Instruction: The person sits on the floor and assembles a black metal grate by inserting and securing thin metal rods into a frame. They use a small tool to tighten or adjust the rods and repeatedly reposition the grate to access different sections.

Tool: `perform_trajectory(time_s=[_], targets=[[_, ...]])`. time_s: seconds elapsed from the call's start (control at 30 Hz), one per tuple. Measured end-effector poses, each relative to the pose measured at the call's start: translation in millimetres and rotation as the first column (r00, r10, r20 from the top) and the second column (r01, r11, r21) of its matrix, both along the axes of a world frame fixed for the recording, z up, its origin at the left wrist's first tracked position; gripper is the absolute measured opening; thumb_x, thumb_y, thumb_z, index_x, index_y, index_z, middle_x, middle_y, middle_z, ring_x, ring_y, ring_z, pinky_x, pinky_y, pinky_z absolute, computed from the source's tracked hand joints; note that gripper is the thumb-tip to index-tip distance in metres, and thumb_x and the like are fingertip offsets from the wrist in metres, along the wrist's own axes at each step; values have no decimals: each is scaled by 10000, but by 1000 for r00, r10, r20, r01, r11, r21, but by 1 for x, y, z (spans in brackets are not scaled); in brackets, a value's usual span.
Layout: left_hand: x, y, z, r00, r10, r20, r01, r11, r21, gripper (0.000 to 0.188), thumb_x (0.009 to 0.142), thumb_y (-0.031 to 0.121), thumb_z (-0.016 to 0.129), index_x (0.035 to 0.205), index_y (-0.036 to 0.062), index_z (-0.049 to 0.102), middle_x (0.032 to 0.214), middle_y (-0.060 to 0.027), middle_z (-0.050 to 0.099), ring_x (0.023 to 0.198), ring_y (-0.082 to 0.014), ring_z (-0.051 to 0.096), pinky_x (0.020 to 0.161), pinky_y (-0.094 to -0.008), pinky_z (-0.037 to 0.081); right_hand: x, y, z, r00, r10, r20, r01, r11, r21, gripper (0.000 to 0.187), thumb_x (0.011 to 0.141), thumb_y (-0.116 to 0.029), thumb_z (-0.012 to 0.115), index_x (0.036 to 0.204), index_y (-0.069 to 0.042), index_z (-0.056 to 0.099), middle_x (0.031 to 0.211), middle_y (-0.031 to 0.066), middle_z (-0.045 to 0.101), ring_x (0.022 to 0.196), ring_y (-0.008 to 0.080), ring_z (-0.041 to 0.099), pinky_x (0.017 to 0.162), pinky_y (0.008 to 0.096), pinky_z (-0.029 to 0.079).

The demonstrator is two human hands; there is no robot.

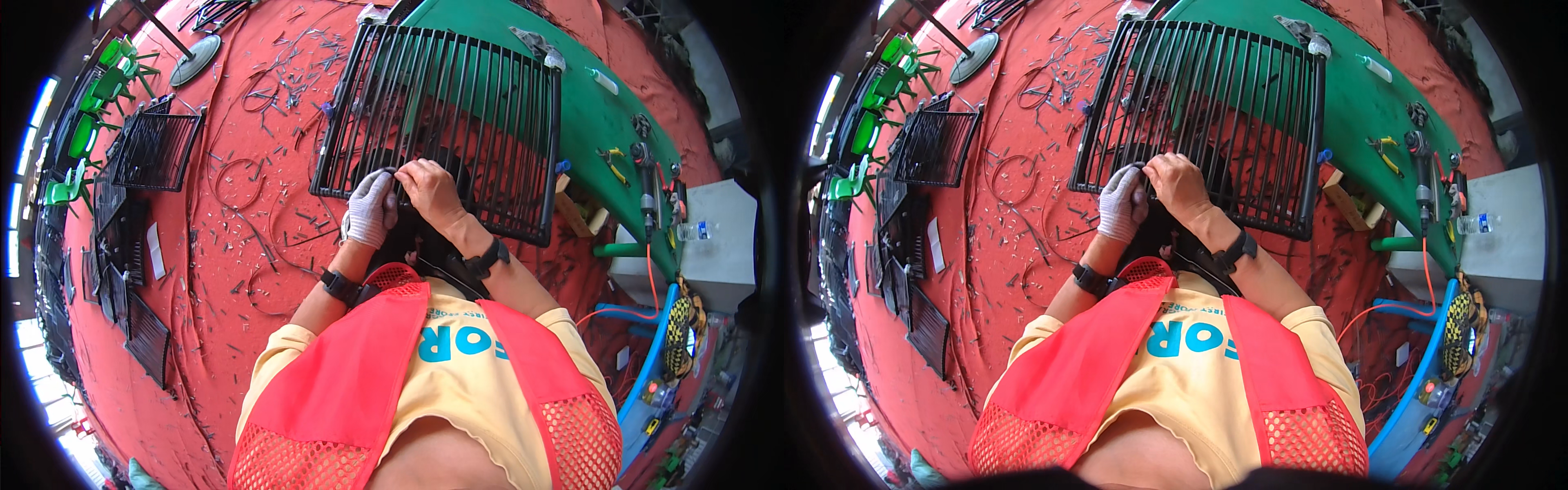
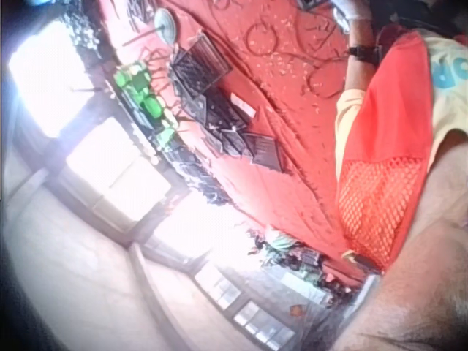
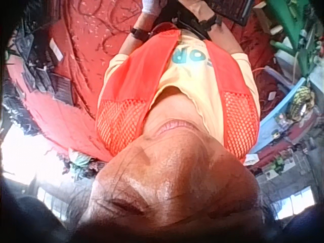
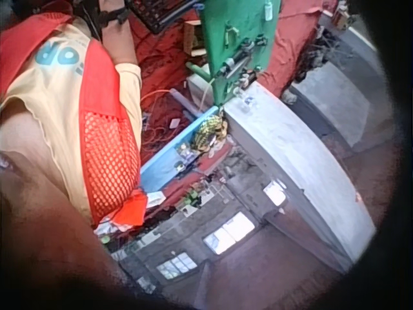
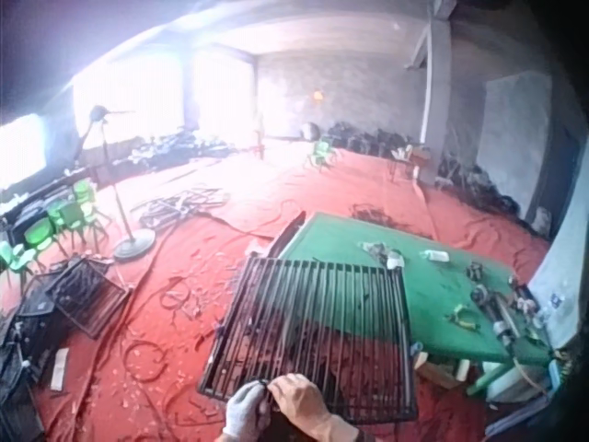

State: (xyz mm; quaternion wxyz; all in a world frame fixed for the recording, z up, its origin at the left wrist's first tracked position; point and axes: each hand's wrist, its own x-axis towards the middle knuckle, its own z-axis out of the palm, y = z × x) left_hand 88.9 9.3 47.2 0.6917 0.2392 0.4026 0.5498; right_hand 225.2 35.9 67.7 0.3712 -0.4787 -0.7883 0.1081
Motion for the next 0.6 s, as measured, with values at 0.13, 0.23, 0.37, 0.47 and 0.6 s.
perform_trajectory(time_s=[0.13, 0.23, 0.37, 0.47, 0.6], targets=[[-5, 12, 10, 968, -63, -244, 59, 998, -27, 215, 943, 196, 535, 1069, 47, 626, 595, -15, 550, 353, -82, 405, 317, -211, 290, -1, 7, 3, 994, -56, 90, 55, 998, 5, 125, 834, -154, 629, 847, -39, 580, 765, 111, 591, 773, 302, 595, 683, 391, 487], [-11, 13, 11, 948, -109, -298, 128, 991, 46, 209, 944, 172, 531, 1069, 37, 629, 613, -15, 569, 366, -73, 422, 319, -204, 296, -4, 2, 2, 996, -61, 64, 59, 998, 25, 134, 831, -150, 624, 876, -31, 582, 798, 113, 595, 795, 298, 593, 690, 392, 488], [-17, 10, 10, 952, -49, -302, 97, 984, 147, 218, 949, 166, 525, 1090, 38, 631, 590, -8, 563, 375, -60, 421, 331, -199, 297, 3, -3, 4, 986, 82, 148, -80, 997, -20, 112, 826, -143, 634, 859, -37, 620, 799, 112, 597, 823, 299, 594, 714, 386, 490], [-25, 24, 12, 892, 27, -452, 73, 977, 201, 256, 957, 213, 520, 1122, 47, 621, 564, 0, 552, 376, -54, 415, 341, -205, 297, 7, -1, 5, 997, 69, 16, -68, 996, -61, 123, 825, -136, 646, 837, -15, 633, 781, 126, 616, 785, 296, 615, 690, 371, 493], [-28, 40, 15, 730, -232, -643, 321, 947, 24, 302, 947, 293, 521, 1093, 62, 649, 571, -11, 583, 380, -67, 437, 342, -214, 321, 6, 18, 6, 932, -237, -274, 146, 938, -315, 177, 880, -159, 614, 818, 4, 641, 671, 109, 648, 628, 184, 644, 584, 305, 492]])
